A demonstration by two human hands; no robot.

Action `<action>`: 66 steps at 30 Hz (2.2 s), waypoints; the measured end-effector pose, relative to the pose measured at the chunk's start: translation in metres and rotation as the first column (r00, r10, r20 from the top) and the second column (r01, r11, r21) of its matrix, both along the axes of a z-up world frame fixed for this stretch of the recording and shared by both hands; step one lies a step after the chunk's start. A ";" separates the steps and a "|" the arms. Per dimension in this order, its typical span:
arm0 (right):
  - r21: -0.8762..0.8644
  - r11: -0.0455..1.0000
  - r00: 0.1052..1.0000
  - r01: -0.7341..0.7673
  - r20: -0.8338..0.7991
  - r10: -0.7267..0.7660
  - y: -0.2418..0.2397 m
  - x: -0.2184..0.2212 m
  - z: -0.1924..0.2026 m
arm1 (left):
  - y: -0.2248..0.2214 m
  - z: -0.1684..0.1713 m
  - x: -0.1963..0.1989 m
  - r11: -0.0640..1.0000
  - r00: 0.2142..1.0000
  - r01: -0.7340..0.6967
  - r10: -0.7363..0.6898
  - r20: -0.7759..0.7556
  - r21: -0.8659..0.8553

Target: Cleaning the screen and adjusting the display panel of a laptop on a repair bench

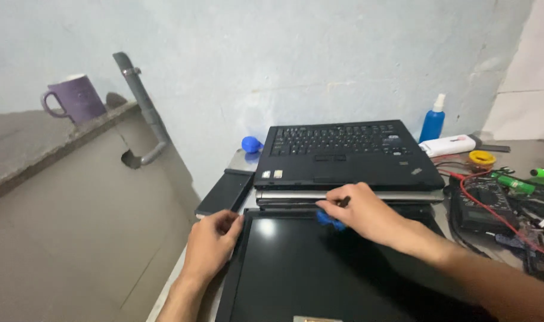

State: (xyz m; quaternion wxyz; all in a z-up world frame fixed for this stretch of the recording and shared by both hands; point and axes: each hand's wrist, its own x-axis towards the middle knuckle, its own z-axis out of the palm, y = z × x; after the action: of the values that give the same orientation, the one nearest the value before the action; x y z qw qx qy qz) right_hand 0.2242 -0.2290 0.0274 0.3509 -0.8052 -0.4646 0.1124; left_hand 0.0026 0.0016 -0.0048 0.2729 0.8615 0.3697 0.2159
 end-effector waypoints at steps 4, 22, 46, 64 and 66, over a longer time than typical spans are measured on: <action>-0.004 0.987 0.949 -0.162 0.274 0.157 0.007 0.019 -0.025 | -0.008 0.011 -0.001 0.997 0.999 -0.042 0.040 -0.022 -0.070; -0.140 0.867 0.741 -0.478 -0.594 0.312 -0.085 -0.039 -0.056 | -0.003 0.005 0.001 0.997 0.998 -0.052 0.050 -0.042 -0.053; -0.117 0.924 0.796 -0.364 0.476 0.374 -0.027 0.008 -0.039 | 0.014 -0.012 0.007 0.998 0.998 -0.026 0.030 -0.060 0.060; -0.344 0.932 0.961 -0.117 -0.274 0.019 -0.059 -0.040 0.018 | -0.009 0.010 -0.004 0.998 1.000 0.010 -0.008 0.021 -0.060; -0.246 0.964 0.988 -0.100 -0.143 0.066 -0.050 -0.024 0.023 | -0.009 0.009 -0.006 0.997 0.998 0.026 -0.022 0.053 -0.072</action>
State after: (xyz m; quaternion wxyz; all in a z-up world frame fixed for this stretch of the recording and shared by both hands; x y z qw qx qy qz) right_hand 0.1998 -0.2789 0.0500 0.2707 -0.8139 -0.4553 0.2388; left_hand -0.0034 -0.0070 0.0045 0.3163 0.8494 0.3598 0.2216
